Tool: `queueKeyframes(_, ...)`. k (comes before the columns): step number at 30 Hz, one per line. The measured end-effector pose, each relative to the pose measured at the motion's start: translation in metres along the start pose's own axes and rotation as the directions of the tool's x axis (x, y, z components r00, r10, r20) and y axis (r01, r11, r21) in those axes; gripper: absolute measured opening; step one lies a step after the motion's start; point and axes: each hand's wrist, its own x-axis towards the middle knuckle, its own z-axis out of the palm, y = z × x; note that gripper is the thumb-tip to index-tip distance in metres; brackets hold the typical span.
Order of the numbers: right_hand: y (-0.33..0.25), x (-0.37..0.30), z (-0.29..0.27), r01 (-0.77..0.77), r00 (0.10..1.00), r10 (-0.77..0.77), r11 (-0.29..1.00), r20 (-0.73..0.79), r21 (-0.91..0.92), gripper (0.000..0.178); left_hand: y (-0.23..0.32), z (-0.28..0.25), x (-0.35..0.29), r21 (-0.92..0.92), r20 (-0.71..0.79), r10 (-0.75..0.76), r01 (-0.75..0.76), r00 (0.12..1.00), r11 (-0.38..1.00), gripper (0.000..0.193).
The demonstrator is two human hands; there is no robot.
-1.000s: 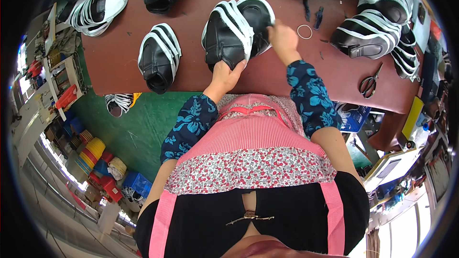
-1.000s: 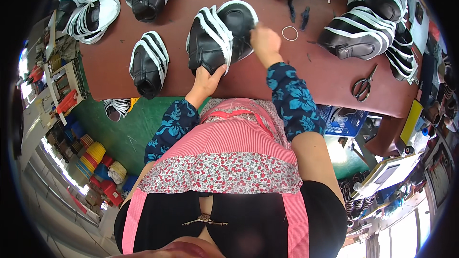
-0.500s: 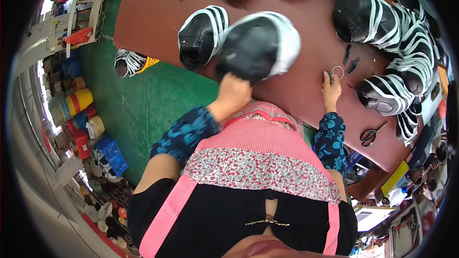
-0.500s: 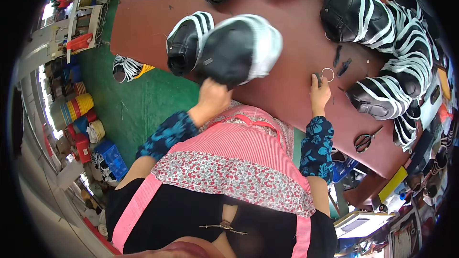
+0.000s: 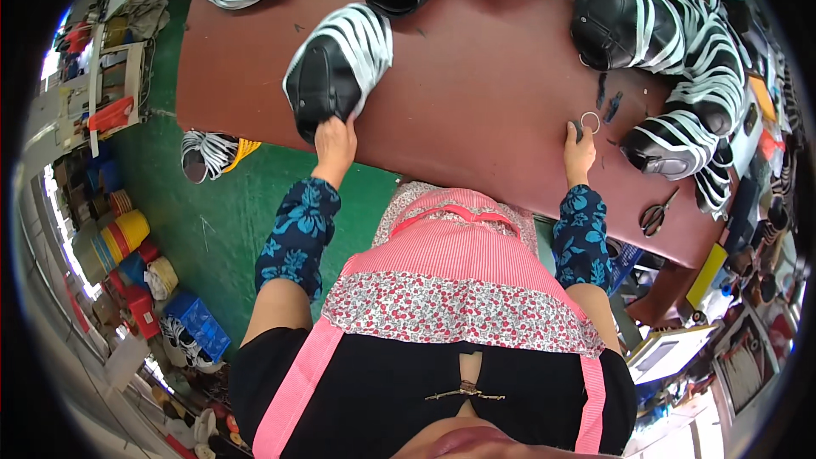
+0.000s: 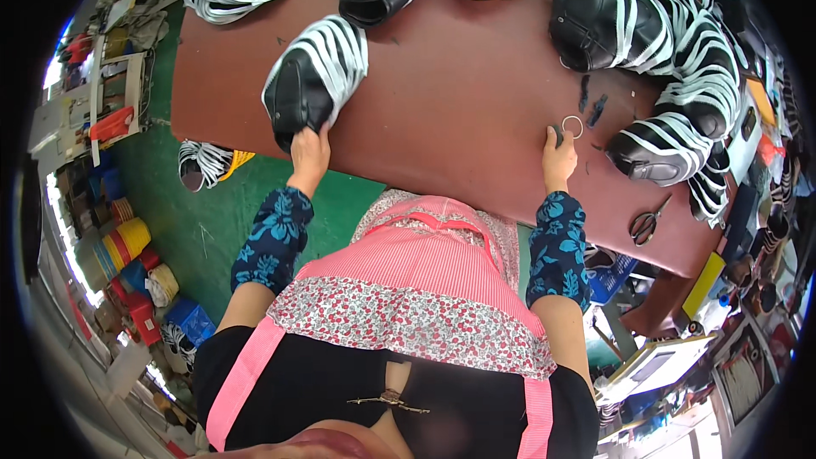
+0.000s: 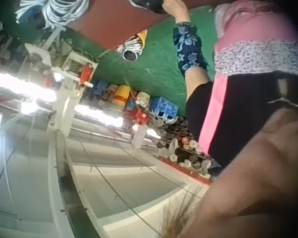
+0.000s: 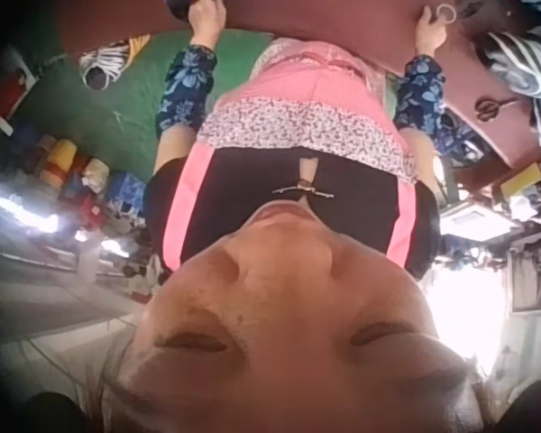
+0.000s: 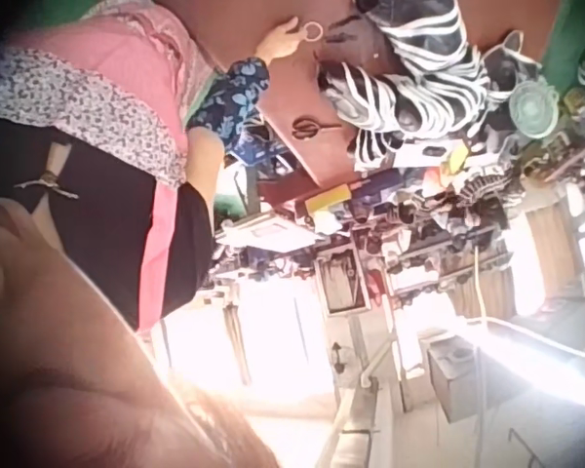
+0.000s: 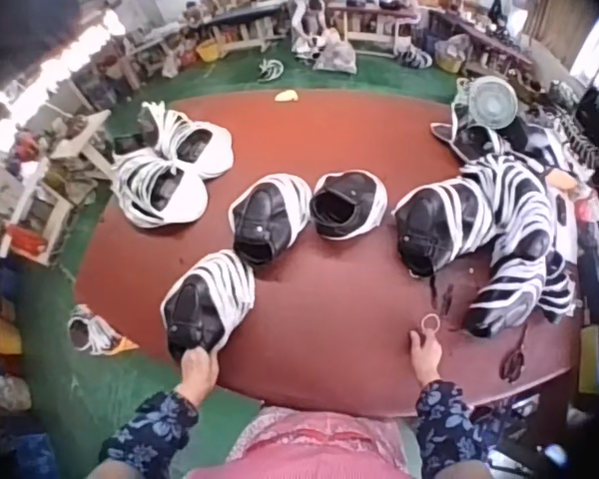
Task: Manually assemble and inspect shoe upper components at a factory workbench.
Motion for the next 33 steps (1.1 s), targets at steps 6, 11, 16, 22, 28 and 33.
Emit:
queueKeyframes(6,-0.011,0.001,-0.002,-0.040,0.999,0.040,0.999,0.021,0.010,0.049,-0.007,0.009,0.084,-0.287,-0.103,-0.109,0.075,0.989,0.955,0.047)
queueKeyframes(11,0.001,0.009,-0.006,0.002,1.000,-0.002,1.000,0.017,0.006,0.047,0.000,-0.005,0.082,-0.437,-0.173,-0.286,0.187,0.942,0.880,0.038)
queueKeyframes(16,0.019,0.026,-0.015,0.119,0.993,-0.121,0.988,0.008,0.096,0.042,0.027,-0.005,0.074,-0.948,0.169,-0.577,0.291,0.799,0.126,0.031)
queueKeyframes(22,0.028,0.045,-0.029,-0.050,0.963,-0.041,0.945,0.266,0.324,0.039,0.040,0.013,0.084,-0.456,-0.098,-0.436,0.349,0.895,0.818,0.049)
queueKeyframes(28,0.030,0.063,-0.050,-0.323,0.894,0.068,0.783,0.444,0.531,0.036,0.112,-0.030,0.130,0.466,0.393,-0.540,0.346,0.744,0.815,0.068)
queueKeyframes(33,0.016,0.134,-0.066,-0.134,0.991,0.075,0.695,0.114,0.707,0.034,0.259,-0.030,0.159,-0.075,0.301,0.061,-0.040,0.952,0.996,0.040)
